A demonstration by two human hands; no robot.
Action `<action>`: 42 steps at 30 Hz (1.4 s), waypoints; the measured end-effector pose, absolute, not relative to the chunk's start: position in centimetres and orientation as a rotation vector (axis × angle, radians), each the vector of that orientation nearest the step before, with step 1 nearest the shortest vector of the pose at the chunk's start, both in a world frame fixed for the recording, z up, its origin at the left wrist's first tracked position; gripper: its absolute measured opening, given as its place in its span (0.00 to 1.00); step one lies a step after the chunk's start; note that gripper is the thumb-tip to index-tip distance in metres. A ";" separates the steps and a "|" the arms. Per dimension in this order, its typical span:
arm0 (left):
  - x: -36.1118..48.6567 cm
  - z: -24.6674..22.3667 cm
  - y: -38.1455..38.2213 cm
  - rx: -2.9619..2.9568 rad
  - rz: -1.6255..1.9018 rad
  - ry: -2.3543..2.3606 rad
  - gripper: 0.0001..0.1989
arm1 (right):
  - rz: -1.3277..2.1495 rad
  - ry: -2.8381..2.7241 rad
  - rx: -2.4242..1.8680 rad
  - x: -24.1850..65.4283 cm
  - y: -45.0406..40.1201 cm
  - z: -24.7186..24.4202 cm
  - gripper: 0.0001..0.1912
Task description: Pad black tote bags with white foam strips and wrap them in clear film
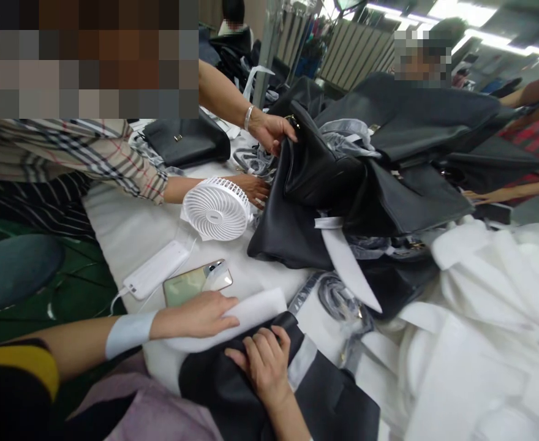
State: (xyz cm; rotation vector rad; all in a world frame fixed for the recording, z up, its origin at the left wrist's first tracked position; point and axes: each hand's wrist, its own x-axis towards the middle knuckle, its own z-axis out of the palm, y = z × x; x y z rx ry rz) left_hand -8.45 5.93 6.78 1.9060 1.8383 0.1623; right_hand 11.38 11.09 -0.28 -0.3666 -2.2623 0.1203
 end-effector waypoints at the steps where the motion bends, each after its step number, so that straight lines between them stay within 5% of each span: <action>1: -8.3 7.0 6.0 1.945 0.148 1.828 0.16 | 0.122 -2.261 -0.370 11.4 11.1 -0.3 0.11; 13: -6.6 5.4 7.1 2.173 -0.067 1.620 0.08 | 0.151 -2.292 -0.351 11.6 11.1 -0.1 0.09; 16: -7.0 4.3 7.3 2.087 0.022 1.540 0.05 | 0.113 -2.374 -0.297 11.1 12.0 0.8 0.15; 19: -8.1 4.0 6.9 1.970 0.132 1.499 0.08 | 0.134 -2.533 -0.210 10.1 13.0 1.4 0.25; 25: -9.1 6.3 1.2 1.558 0.759 1.927 0.15 | 0.099 -2.707 -0.174 9.0 14.4 1.3 0.22; 30: -7.4 6.1 -4.5 1.429 0.560 1.907 0.15 | 0.097 -2.815 -0.106 8.4 15.0 2.1 0.21; 34: -5.9 3.6 -5.2 1.317 0.589 1.971 0.25 | 0.183 -2.884 -0.036 7.5 15.2 2.6 0.21; 42: -4.7 0.9 -4.2 1.531 0.614 2.024 0.15 | 0.269 -2.934 0.110 6.8 15.1 2.9 0.21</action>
